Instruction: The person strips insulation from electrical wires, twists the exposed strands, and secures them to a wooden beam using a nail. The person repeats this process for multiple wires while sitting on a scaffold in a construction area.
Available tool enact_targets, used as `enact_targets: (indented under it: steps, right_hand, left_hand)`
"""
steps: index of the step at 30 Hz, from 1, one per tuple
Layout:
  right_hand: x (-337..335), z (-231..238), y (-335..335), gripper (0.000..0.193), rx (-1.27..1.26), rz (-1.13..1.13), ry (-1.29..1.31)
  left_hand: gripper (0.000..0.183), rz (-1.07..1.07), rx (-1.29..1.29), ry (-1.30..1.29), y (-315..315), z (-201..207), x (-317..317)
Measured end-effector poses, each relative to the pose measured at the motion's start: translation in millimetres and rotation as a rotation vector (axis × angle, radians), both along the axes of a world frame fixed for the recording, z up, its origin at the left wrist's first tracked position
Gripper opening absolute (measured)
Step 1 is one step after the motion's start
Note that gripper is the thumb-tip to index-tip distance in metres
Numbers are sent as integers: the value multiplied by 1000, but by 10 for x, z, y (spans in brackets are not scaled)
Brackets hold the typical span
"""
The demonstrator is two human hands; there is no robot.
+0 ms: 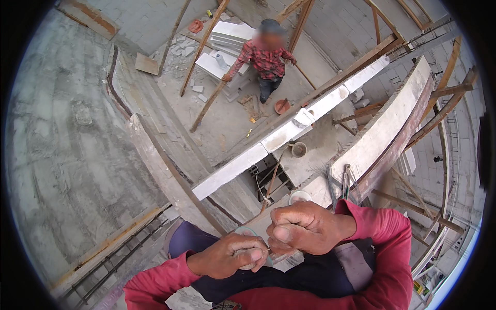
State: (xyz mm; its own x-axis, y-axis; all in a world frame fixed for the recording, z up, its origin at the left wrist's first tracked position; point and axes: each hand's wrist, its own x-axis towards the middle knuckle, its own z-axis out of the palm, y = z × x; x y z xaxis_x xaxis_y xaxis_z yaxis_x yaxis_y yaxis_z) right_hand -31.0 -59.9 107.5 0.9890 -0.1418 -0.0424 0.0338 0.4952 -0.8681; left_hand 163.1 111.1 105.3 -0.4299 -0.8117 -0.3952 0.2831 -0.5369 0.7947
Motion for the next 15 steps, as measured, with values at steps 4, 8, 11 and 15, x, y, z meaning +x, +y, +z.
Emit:
enact_targets:
  steps: [4, 8, 11, 15]
  right_hand:
    - [148, -187, -153, 34, 120, -164, 74]
    - [-77, -697, -876, 33, -993, -377, 82]
    - [-956, -1208, -1483, 34, -1180, -782, 529]
    - [-2237, -2069, -1147, 22, -1054, -853, 1252]
  left_hand:
    - [33, 283, 124, -122, -83, -98, -55]
    - [33, 546, 138, -356, -223, -398, -13]
    - [30, 694, 216, -332, -180, -533, 18]
    - [23, 758, 203, -360, -138, -653, 67]
